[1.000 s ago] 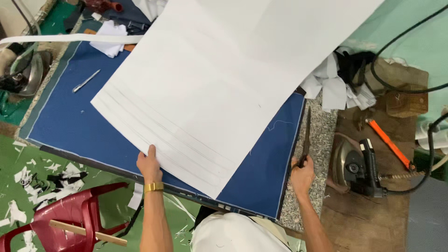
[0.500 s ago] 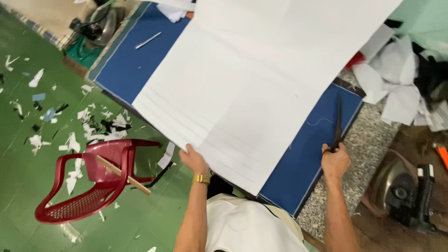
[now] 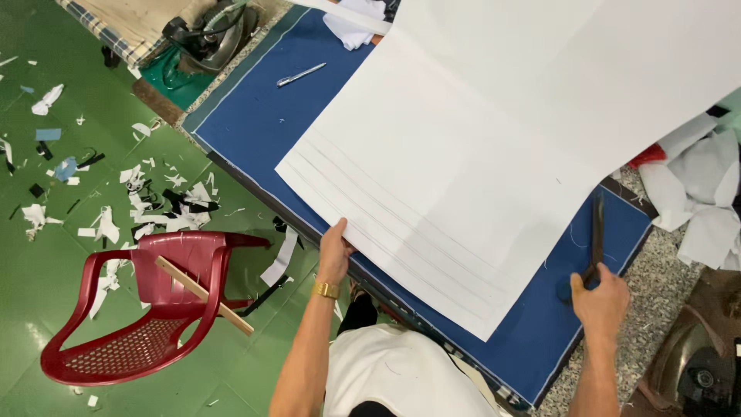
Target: The person uses large shears to cut strips from a large white fabric sheet laid on a blue work table. They repeatedly cut along marked lines, removing narrow strips and leaving the main sheet progressively narrower.
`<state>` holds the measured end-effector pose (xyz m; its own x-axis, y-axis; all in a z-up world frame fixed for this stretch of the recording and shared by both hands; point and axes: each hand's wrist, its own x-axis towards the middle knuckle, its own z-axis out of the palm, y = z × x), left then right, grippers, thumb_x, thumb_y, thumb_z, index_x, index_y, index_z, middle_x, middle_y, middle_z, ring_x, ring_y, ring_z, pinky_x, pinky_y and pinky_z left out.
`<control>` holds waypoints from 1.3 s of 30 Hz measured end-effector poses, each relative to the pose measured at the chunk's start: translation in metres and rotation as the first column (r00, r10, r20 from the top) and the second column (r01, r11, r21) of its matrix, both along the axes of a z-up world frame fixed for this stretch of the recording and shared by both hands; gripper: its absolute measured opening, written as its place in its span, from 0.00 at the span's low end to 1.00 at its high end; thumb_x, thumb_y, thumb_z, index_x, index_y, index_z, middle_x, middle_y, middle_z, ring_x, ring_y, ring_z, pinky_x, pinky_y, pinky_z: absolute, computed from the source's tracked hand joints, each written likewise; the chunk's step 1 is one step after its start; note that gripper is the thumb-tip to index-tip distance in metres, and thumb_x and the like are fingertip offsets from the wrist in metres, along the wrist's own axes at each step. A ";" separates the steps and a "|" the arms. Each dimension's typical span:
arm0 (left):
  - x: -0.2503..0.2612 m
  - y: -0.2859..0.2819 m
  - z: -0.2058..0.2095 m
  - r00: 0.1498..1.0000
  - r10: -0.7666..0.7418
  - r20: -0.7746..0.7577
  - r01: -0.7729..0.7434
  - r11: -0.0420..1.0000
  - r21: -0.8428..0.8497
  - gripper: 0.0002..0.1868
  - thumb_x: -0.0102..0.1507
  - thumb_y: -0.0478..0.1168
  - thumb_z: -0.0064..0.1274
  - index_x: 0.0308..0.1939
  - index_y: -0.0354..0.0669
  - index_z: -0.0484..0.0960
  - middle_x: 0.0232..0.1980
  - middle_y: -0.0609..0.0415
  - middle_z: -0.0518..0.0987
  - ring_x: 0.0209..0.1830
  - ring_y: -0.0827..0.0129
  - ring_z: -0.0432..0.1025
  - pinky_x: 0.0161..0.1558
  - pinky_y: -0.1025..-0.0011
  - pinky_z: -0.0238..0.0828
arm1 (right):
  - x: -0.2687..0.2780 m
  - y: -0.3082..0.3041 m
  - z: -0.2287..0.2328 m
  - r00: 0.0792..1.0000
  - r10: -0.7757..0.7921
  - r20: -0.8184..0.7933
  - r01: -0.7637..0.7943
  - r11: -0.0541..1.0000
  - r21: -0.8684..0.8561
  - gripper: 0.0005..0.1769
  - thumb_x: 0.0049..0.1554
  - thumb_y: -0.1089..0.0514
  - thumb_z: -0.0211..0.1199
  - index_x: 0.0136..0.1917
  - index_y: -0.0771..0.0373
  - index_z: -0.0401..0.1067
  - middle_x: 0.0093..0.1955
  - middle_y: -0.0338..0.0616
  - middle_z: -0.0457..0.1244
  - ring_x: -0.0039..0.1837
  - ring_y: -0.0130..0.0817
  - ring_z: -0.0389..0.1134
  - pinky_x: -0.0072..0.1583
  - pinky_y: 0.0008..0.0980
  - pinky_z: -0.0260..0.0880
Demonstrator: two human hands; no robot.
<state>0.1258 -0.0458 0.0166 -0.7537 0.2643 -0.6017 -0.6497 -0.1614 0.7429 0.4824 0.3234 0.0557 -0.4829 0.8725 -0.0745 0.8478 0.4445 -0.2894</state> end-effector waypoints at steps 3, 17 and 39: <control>-0.054 -0.014 0.008 0.993 0.100 0.070 -0.101 0.995 0.017 0.15 0.72 0.47 0.43 0.38 0.43 0.77 0.33 0.57 0.79 0.32 0.68 0.73 0.35 0.68 0.72 | -0.081 -0.059 0.036 0.959 0.075 -0.274 -0.081 0.997 -0.010 0.29 0.63 0.51 0.64 0.70 0.72 0.70 0.63 0.63 0.63 0.61 0.53 0.63 0.56 0.52 0.68; -0.131 -0.037 -0.023 0.988 -0.091 -0.125 0.095 0.995 0.021 0.21 0.71 0.45 0.46 0.60 0.31 0.74 0.52 0.42 0.81 0.49 0.57 0.79 0.48 0.57 0.80 | -0.385 -0.284 0.012 0.568 0.727 -0.386 -0.768 0.637 0.069 0.42 0.57 0.35 0.64 0.78 0.53 0.58 0.81 0.54 0.47 0.81 0.54 0.46 0.77 0.54 0.47; -0.124 -0.010 0.069 0.918 -0.136 -0.372 0.209 0.965 0.162 0.26 0.71 0.44 0.46 0.73 0.43 0.66 0.62 0.49 0.77 0.53 0.65 0.75 0.43 0.68 0.83 | -0.419 -0.247 0.068 0.685 0.449 -0.574 -0.717 0.559 -0.417 0.34 0.59 0.46 0.68 0.74 0.56 0.65 0.73 0.51 0.61 0.71 0.50 0.64 0.64 0.41 0.73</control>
<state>0.0018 -0.0562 0.0857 -0.8397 0.4936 -0.2263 -0.3796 -0.2356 0.8946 0.0639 0.0760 0.1237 -0.9657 0.2189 -0.1394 0.2233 0.4275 -0.8760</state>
